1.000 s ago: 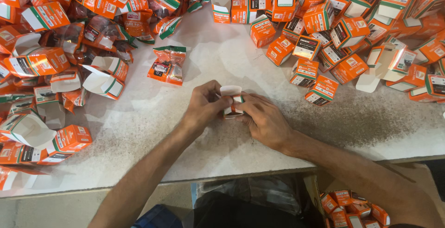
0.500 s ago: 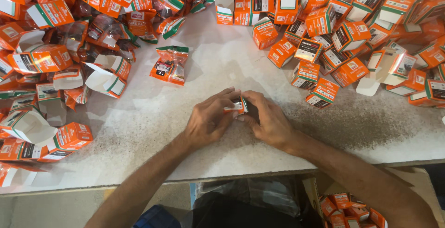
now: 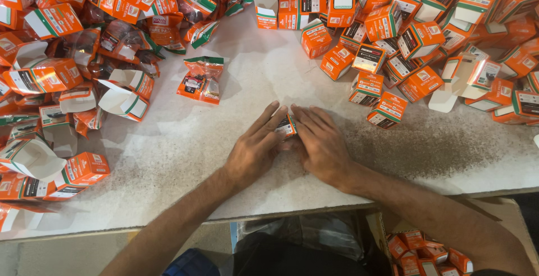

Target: The person picks small orange product boxes from a large pile on the table, opens a white paper cup-like container, places a box inside it, and tosses the packed container aside, repeating this cycle continuously.

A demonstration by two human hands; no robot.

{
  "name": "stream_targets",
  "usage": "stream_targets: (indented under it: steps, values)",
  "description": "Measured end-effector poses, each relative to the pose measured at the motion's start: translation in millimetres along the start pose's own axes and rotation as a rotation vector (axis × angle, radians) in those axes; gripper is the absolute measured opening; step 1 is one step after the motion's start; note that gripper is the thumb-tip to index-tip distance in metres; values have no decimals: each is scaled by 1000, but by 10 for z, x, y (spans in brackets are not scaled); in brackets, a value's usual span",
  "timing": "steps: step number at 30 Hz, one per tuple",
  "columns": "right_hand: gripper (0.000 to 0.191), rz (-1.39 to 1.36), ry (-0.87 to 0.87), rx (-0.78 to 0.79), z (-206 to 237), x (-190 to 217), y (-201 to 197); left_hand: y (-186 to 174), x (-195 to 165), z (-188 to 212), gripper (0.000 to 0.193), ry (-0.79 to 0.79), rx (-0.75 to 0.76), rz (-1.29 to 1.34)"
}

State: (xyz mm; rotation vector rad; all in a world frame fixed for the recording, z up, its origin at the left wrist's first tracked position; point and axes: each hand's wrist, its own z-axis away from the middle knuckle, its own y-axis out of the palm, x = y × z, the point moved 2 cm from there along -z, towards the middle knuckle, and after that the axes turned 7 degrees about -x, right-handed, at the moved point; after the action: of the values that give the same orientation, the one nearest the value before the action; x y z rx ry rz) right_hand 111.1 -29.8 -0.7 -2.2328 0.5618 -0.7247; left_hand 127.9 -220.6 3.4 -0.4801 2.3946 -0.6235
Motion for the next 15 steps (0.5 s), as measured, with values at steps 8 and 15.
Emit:
stream_targets:
  steps: [8,15]
  values:
    - [93,-27,73,60,-40,69,89,154,-47,107,30,-58,-42,-109]
    - [65,-5,27,-131,-249,-155,-154,-457,188,132,56,-118,-234,-195]
